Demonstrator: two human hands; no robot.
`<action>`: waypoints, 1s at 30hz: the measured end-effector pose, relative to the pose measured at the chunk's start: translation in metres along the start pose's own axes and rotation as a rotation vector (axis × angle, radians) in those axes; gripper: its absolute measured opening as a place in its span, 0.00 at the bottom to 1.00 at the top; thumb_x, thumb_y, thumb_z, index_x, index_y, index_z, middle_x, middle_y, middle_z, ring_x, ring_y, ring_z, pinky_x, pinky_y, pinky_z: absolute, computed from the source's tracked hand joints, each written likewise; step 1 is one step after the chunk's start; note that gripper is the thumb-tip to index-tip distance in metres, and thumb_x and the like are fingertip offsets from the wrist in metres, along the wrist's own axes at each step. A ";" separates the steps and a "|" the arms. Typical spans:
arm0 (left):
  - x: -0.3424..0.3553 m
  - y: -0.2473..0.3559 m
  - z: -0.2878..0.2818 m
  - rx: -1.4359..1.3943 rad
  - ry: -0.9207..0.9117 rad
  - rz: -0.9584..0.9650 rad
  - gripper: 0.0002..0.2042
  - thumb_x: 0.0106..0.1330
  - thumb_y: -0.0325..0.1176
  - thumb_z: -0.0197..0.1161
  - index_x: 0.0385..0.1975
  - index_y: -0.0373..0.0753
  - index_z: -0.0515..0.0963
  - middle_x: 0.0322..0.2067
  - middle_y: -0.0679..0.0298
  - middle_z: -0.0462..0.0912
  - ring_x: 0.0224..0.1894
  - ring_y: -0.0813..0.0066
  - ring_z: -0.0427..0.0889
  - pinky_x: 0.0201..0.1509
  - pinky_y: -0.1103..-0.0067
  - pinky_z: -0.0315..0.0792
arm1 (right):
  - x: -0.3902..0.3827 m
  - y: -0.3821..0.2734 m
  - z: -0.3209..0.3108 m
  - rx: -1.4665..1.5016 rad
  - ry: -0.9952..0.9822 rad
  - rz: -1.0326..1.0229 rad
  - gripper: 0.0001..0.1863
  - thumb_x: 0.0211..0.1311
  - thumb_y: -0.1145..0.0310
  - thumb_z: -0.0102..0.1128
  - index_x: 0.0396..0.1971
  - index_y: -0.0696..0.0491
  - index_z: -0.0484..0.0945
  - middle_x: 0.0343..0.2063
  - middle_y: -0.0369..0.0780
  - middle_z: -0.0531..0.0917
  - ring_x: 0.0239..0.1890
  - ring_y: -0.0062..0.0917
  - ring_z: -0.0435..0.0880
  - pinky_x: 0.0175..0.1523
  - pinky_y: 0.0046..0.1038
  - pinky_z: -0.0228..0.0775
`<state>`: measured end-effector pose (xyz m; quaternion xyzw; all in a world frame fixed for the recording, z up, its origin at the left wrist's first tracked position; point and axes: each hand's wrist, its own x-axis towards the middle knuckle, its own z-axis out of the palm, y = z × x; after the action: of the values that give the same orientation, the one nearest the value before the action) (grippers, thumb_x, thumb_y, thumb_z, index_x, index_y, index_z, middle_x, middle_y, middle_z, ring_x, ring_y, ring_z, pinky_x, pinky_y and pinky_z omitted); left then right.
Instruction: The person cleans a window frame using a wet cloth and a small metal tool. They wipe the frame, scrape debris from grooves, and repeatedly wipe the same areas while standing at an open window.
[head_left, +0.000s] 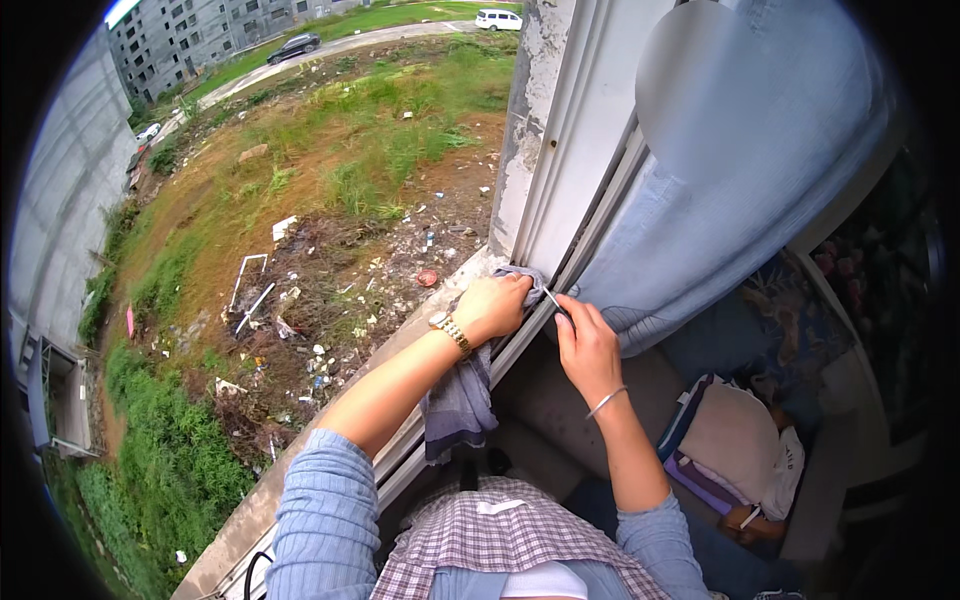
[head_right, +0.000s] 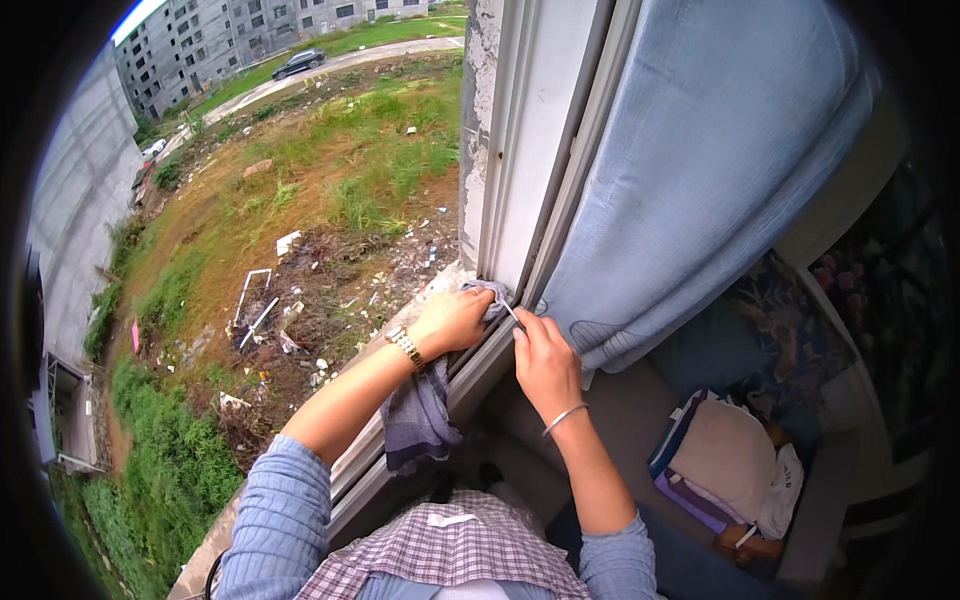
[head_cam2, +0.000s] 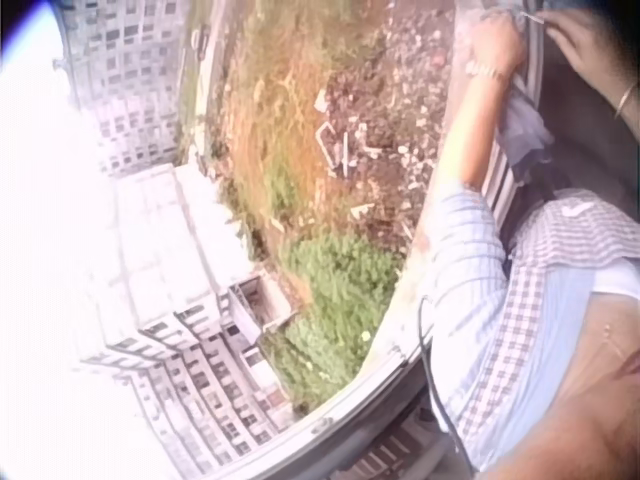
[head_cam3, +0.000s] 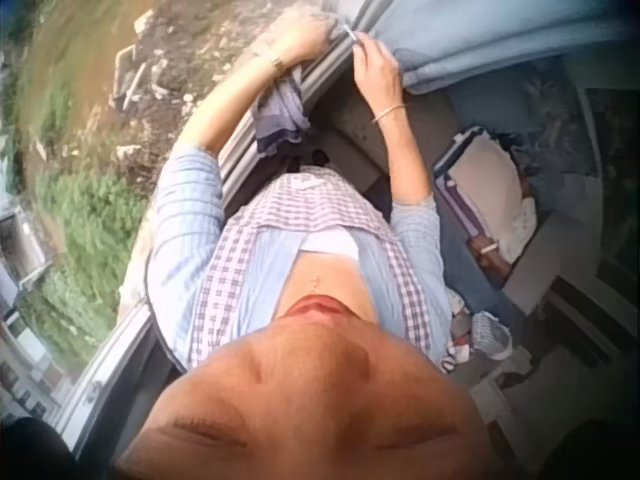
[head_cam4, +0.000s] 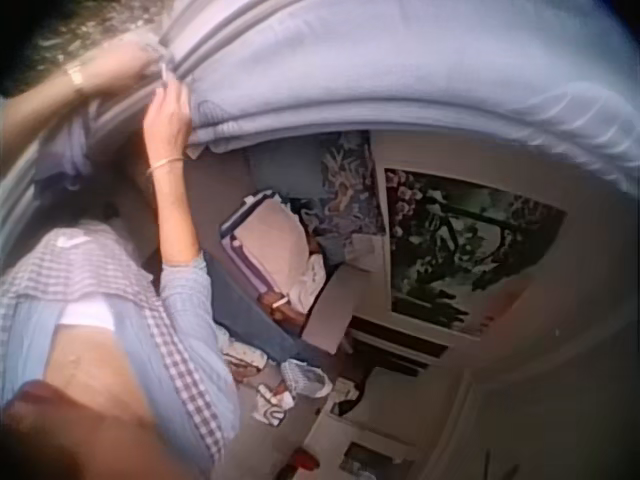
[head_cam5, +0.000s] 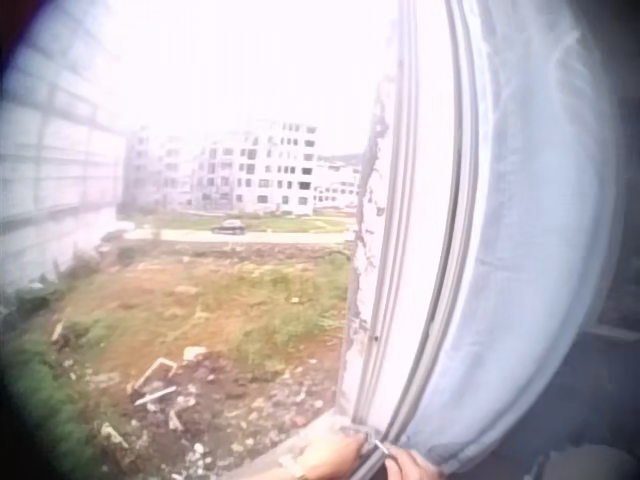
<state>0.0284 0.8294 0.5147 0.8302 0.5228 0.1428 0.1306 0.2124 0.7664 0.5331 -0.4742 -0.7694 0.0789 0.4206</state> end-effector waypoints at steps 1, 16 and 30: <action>0.000 0.002 -0.004 -0.027 -0.012 0.013 0.14 0.57 0.31 0.56 0.42 0.33 0.76 0.40 0.46 0.83 0.44 0.46 0.82 0.49 0.59 0.76 | 0.011 -0.001 0.004 -0.026 0.015 -0.014 0.10 0.66 0.71 0.58 0.46 0.51 0.80 0.37 0.45 0.82 0.35 0.44 0.83 0.39 0.42 0.77; -0.010 -0.008 0.011 -0.162 0.187 0.095 0.19 0.55 0.25 0.57 0.49 0.35 0.77 0.49 0.56 0.81 0.48 0.53 0.80 0.57 0.65 0.72 | 0.043 0.009 0.051 -0.689 -0.117 -0.221 0.04 0.59 0.74 0.56 0.33 0.53 0.72 0.29 0.43 0.78 0.26 0.38 0.85 0.28 0.37 0.78; -0.006 -0.002 0.003 -0.065 -0.043 0.041 0.20 0.58 0.26 0.55 0.53 0.34 0.76 0.53 0.57 0.81 0.49 0.52 0.80 0.50 0.65 0.79 | 0.044 0.023 0.060 -0.812 -0.266 -0.330 0.03 0.60 0.72 0.57 0.33 0.54 0.75 0.26 0.41 0.80 0.25 0.32 0.86 0.27 0.30 0.80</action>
<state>0.0251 0.8252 0.5106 0.8390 0.4978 0.1446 0.1658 0.1757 0.8304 0.5083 -0.4573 -0.8506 -0.2371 0.1051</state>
